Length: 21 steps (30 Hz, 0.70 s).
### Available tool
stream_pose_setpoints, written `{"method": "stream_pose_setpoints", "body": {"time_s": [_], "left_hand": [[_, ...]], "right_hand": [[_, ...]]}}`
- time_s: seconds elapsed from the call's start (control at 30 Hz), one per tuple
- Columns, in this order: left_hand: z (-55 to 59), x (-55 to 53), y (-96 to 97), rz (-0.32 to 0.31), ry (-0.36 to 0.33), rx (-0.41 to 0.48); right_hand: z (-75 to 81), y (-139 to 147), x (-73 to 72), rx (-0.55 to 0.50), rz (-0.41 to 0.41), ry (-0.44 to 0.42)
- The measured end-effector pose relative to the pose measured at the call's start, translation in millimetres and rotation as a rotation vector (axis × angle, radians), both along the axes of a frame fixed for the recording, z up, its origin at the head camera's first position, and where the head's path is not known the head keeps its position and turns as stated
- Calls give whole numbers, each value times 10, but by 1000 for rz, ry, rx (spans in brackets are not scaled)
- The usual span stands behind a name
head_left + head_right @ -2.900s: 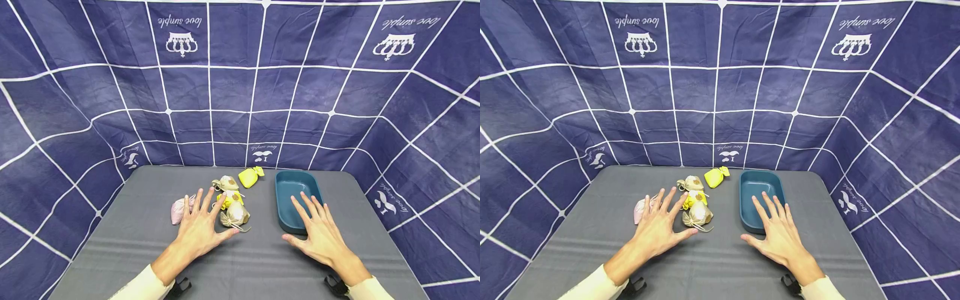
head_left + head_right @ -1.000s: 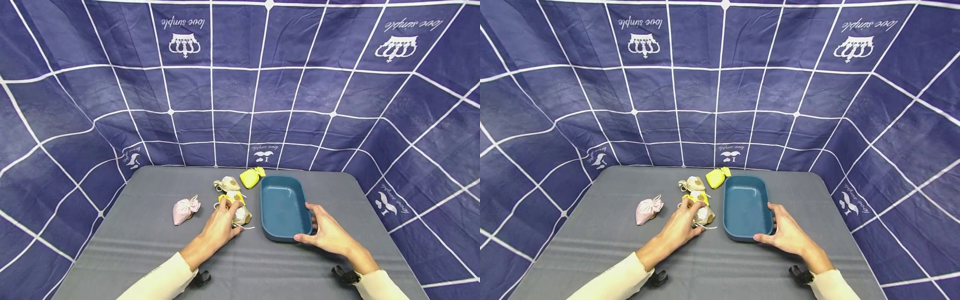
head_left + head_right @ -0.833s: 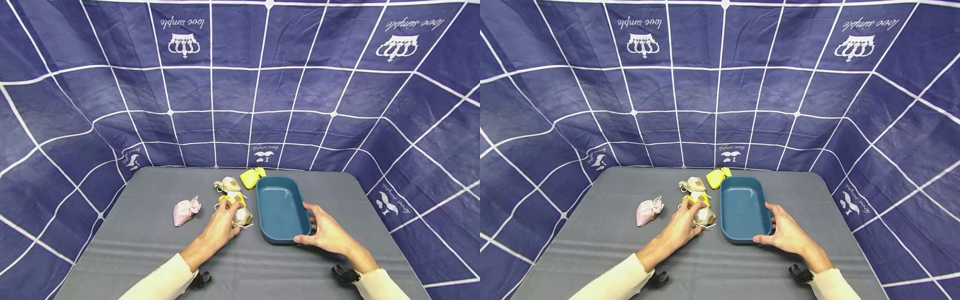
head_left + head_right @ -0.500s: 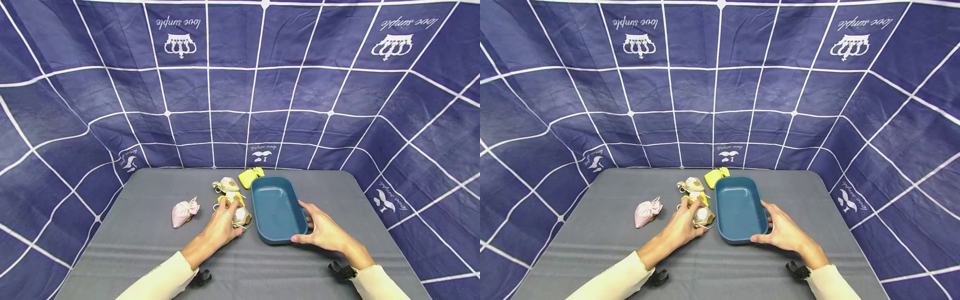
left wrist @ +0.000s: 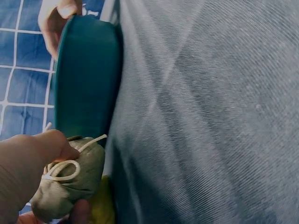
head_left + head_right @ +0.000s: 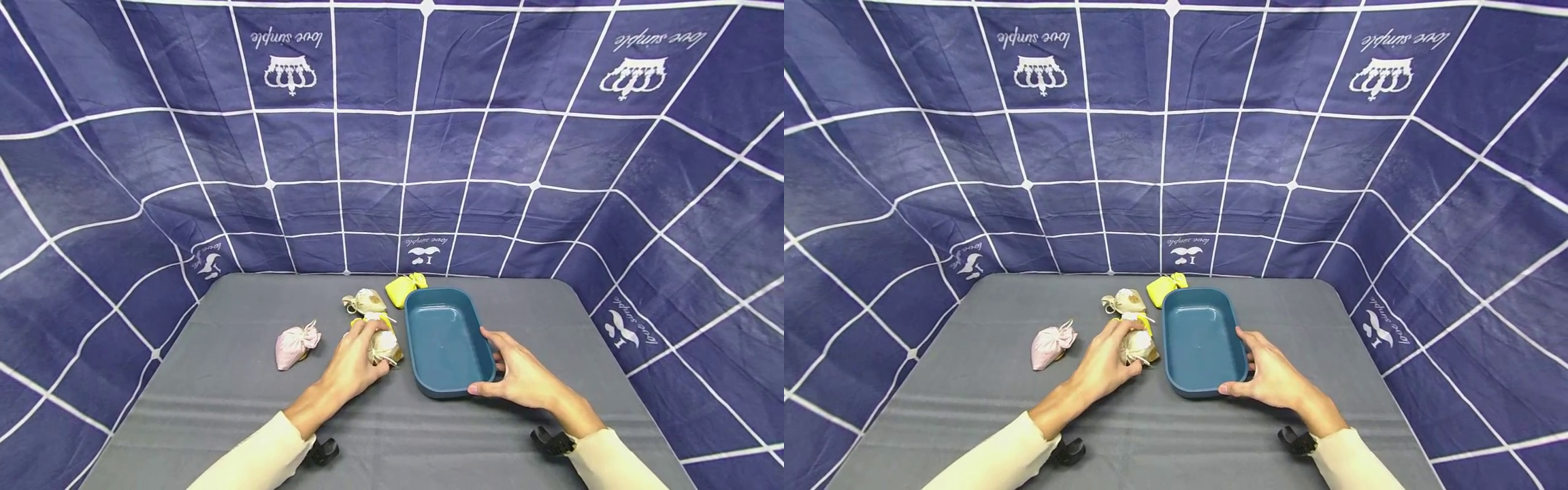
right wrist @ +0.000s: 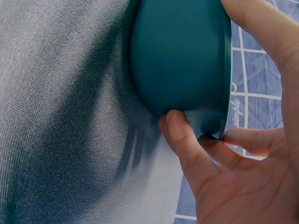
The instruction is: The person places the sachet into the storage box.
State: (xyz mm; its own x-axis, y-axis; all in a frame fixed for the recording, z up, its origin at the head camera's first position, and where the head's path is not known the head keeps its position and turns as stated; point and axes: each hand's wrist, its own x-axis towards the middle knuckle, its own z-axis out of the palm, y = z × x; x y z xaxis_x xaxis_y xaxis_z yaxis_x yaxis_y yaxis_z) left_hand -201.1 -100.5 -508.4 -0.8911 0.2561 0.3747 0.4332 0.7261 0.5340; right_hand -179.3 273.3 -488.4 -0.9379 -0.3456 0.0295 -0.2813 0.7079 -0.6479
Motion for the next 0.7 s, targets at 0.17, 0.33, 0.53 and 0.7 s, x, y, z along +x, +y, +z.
{"method": "stream_pose_setpoints", "body": {"time_s": [0.17,0.33,0.53,0.7], "left_hand": [[95,-58,-32,10,39,55],[228,-136,-20,0,56,95],[410,-247,98,-32,56,116],[527,-365,260,-54,40,117]], "right_hand": [[-15,13,-1,-11,-3,17],[-19,24,5,-27,13,19],[1,28,-3,-4,17,22],[-14,21,-26,-5,33,21]]}}
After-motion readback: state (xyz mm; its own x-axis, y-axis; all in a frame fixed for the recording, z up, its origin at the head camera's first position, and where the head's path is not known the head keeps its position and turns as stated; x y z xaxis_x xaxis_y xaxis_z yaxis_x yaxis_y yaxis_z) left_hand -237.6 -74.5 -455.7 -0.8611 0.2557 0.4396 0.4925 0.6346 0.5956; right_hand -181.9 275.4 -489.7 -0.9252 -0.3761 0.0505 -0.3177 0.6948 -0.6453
